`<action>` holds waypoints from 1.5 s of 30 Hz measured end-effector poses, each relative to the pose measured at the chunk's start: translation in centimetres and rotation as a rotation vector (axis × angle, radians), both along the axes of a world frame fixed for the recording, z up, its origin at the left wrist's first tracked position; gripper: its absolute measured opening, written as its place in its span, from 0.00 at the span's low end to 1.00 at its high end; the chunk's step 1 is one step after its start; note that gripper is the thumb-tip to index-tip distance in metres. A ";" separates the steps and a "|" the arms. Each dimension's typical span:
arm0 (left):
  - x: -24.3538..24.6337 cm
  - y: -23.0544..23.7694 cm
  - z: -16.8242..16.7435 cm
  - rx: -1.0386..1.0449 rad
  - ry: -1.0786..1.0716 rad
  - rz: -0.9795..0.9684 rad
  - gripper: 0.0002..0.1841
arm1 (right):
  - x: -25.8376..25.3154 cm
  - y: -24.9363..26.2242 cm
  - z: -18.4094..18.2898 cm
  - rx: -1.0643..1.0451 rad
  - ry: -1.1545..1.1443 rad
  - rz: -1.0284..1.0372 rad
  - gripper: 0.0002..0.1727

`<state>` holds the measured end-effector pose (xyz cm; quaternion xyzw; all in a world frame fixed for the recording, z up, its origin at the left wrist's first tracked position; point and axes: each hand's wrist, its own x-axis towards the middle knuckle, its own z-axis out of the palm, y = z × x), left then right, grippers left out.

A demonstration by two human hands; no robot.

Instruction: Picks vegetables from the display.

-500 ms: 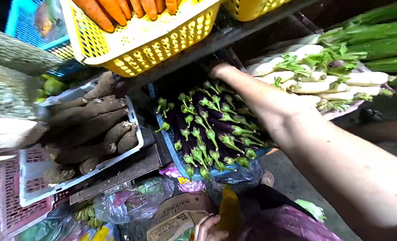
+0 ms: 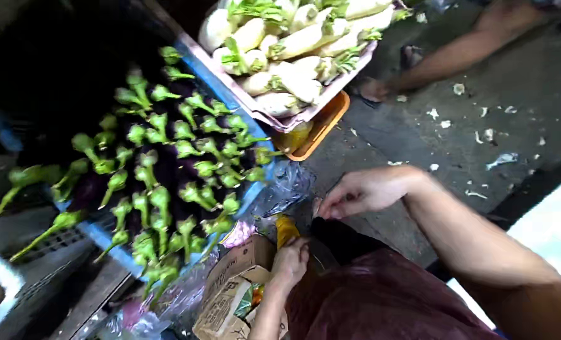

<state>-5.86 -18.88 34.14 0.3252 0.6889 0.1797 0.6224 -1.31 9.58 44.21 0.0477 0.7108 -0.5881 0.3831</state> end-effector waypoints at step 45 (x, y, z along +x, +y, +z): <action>-7.6 11.8 -38.9 -0.488 0.327 -0.267 0.54 | 27.8 -19.3 -35.3 -0.640 -0.977 -1.030 0.21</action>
